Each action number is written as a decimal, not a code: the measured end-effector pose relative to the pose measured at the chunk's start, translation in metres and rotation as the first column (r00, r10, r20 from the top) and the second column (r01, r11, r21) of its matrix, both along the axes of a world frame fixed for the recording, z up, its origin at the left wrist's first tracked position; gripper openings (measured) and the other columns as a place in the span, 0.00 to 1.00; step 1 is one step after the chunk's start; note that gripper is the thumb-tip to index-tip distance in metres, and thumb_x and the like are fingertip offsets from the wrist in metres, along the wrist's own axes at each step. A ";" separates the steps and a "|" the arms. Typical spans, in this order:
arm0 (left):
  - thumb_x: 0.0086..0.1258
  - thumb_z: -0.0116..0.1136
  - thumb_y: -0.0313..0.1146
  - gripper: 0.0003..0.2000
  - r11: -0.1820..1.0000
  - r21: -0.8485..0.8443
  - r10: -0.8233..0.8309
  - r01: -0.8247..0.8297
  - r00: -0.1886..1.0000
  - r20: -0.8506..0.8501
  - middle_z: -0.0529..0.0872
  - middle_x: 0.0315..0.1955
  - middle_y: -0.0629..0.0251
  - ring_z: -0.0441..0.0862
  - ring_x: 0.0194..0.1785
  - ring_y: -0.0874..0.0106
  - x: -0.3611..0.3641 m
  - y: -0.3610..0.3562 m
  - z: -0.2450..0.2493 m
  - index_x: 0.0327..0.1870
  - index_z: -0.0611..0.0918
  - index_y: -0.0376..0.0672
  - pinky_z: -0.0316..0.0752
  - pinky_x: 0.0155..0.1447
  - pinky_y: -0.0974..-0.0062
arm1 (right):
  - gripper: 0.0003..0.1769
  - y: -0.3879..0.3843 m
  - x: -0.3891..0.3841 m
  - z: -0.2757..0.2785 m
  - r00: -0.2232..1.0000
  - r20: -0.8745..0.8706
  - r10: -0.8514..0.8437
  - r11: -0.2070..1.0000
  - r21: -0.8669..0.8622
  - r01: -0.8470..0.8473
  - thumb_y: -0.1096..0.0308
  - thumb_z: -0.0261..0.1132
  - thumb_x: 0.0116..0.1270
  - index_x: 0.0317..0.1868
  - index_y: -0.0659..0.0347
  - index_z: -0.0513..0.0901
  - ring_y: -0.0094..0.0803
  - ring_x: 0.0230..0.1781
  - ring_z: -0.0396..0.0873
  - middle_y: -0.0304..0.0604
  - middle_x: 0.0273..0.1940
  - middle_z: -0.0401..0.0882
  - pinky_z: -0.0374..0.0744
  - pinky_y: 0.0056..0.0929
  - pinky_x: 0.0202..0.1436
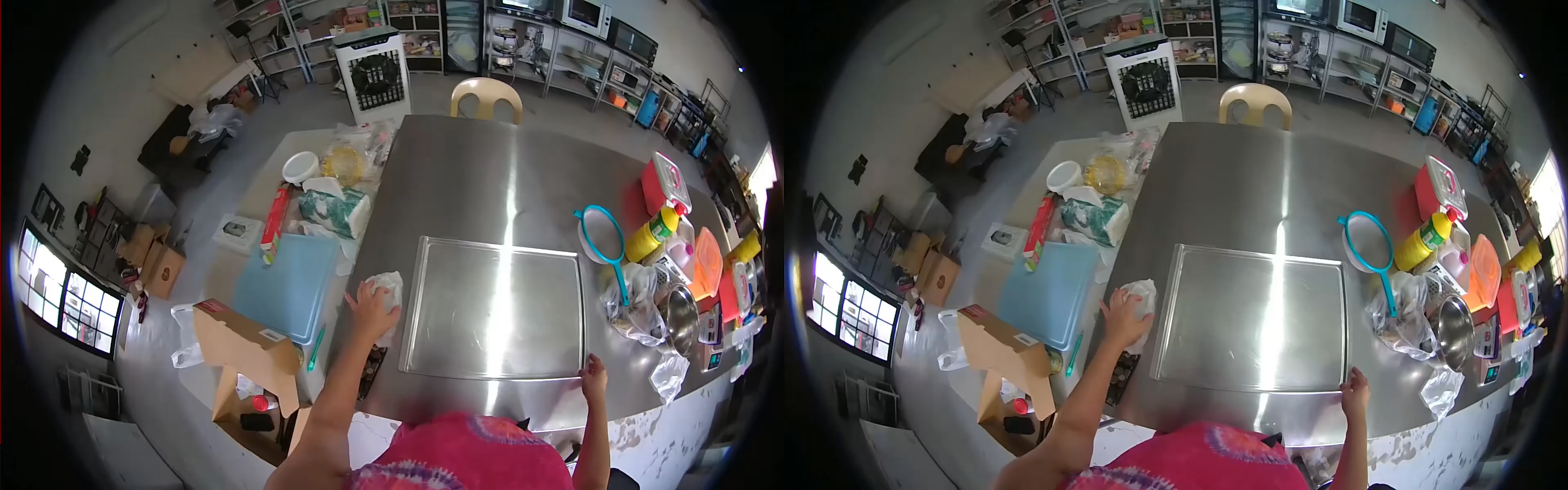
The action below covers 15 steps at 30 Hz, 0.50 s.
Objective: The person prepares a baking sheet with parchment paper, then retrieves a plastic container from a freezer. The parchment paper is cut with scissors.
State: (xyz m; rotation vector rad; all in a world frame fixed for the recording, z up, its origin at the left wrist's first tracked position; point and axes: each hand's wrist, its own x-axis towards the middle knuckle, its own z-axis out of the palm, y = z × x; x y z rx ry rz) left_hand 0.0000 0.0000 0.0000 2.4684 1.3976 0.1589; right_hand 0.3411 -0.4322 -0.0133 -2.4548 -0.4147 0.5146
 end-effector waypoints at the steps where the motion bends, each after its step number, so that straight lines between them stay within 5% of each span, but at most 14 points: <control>1: 0.50 0.65 0.45 0.26 0.997 0.055 0.044 -0.053 0.986 0.158 0.62 0.61 0.59 0.52 0.69 0.54 0.004 0.000 0.009 0.52 0.74 0.52 0.37 0.66 0.34 | 0.31 -0.001 0.002 0.000 0.999 0.000 -0.042 0.999 0.012 0.042 0.73 0.63 0.47 0.57 0.60 0.74 0.38 0.44 0.75 0.52 0.50 0.70 0.74 0.33 0.49; 2: 0.49 0.65 0.45 0.26 0.989 0.098 0.078 -0.114 0.946 0.314 0.63 0.59 0.58 0.54 0.67 0.54 0.007 0.002 0.014 0.51 0.74 0.51 0.40 0.65 0.32 | 0.30 -0.003 0.003 0.001 0.997 -0.001 -0.082 0.996 0.020 0.082 0.72 0.62 0.48 0.57 0.62 0.74 0.38 0.44 0.75 0.52 0.50 0.70 0.74 0.33 0.48; 5: 0.49 0.65 0.46 0.24 0.972 0.043 0.200 -0.232 0.906 0.374 0.64 0.58 0.57 0.55 0.66 0.55 -0.006 0.056 0.019 0.47 0.75 0.51 0.41 0.65 0.35 | 0.29 0.006 -0.014 0.013 0.989 0.131 -0.073 0.995 -0.055 0.081 0.69 0.61 0.50 0.57 0.65 0.73 0.41 0.46 0.74 0.53 0.51 0.69 0.74 0.34 0.50; 7: 0.49 0.66 0.48 0.25 0.873 0.195 0.372 -0.446 0.870 0.325 0.64 0.58 0.56 0.55 0.66 0.54 -0.015 0.109 0.015 0.48 0.74 0.52 0.46 0.66 0.39 | 0.29 0.006 -0.012 0.002 0.973 0.217 -0.074 0.995 -0.045 0.086 0.68 0.61 0.51 0.57 0.65 0.73 0.42 0.49 0.72 0.53 0.51 0.68 0.72 0.35 0.52; 10: 0.49 0.64 0.45 0.36 0.568 0.254 0.741 -0.783 0.621 0.255 0.65 0.60 0.52 0.62 0.62 0.51 -0.047 0.196 0.005 0.61 0.66 0.43 0.59 0.61 0.47 | 0.29 0.011 -0.019 0.005 0.939 0.335 -0.076 0.994 -0.043 0.096 0.66 0.61 0.51 0.57 0.65 0.73 0.46 0.53 0.69 0.53 0.53 0.66 0.69 0.37 0.57; 12: 0.50 0.63 0.43 0.38 0.219 0.329 0.911 -0.919 0.313 0.268 0.66 0.61 0.50 0.65 0.61 0.49 -0.081 0.257 -0.034 0.63 0.63 0.40 0.63 0.60 0.49 | 0.30 0.019 -0.027 0.012 0.923 0.376 -0.083 0.994 -0.041 0.106 0.65 0.62 0.51 0.57 0.65 0.73 0.47 0.55 0.66 0.53 0.54 0.66 0.67 0.39 0.60; 15: 0.53 0.60 0.44 0.33 0.344 0.104 0.922 -0.933 0.357 0.152 0.69 0.58 0.50 0.67 0.61 0.51 -0.124 0.263 -0.024 0.61 0.67 0.42 0.67 0.57 0.50 | 0.30 0.029 -0.033 0.017 0.922 0.378 -0.082 0.993 -0.044 0.107 0.66 0.63 0.50 0.57 0.65 0.73 0.48 0.57 0.65 0.53 0.55 0.65 0.65 0.41 0.61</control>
